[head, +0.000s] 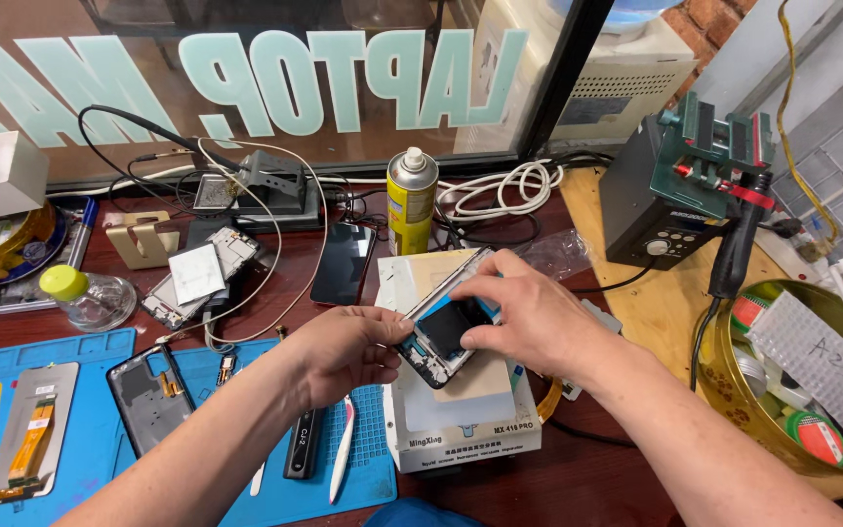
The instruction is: The person retrieves a disassembled smartphone from a red basket, places it on a workbench, and removes protective film from the internal components. They then install a new battery into the phone chassis and connect the battery ribbon cable.
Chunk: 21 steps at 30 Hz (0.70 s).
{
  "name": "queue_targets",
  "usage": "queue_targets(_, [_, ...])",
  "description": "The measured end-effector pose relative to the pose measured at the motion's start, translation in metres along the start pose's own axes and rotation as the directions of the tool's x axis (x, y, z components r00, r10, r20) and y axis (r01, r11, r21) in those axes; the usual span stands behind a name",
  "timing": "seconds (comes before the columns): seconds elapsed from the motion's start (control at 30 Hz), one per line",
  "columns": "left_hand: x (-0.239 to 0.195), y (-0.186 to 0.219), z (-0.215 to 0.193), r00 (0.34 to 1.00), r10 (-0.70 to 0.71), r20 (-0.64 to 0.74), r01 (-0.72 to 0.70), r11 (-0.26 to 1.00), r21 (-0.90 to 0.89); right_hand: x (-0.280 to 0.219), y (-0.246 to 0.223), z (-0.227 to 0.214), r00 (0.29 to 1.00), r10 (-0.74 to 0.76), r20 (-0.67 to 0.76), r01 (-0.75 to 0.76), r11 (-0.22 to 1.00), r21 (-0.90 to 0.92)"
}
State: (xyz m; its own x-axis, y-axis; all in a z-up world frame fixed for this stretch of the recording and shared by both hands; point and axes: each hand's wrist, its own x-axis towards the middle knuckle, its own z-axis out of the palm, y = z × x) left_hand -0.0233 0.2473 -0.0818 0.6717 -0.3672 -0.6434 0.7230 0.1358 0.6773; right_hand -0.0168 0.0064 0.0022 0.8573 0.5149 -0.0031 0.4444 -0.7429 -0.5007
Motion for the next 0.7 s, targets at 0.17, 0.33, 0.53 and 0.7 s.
queue_targets(0.17, [-0.009, 0.003, 0.001, 1.0, 0.001, -0.023, 0.0, 0.999, 0.038, 0.003, 0.0, -0.004, 0.956, 0.285, 0.075, -0.285, 0.958, -0.01])
queue_targets(0.33, [-0.027, -0.005, -0.022, 0.998, 0.057, 0.034, -0.05, 0.981, -0.188, 0.021, 0.006, -0.007, 0.952, 0.276, -0.136, -0.109, 0.715, 0.69])
queue_targets(0.53, [-0.068, -0.014, -0.097, 0.921, 0.214, -0.324, -0.317, 0.896, -0.311, 0.083, -0.019, 0.024, 0.91, 0.395, -0.125, -0.165, 0.622, 0.766])
queue_targets(0.7, [-0.105, -0.027, -0.159, 0.803, 0.208, -0.559, -0.429, 0.853, -0.298, 0.15, -0.052, 0.122, 0.878, 0.476, 0.044, -0.412, 0.707, 0.575])
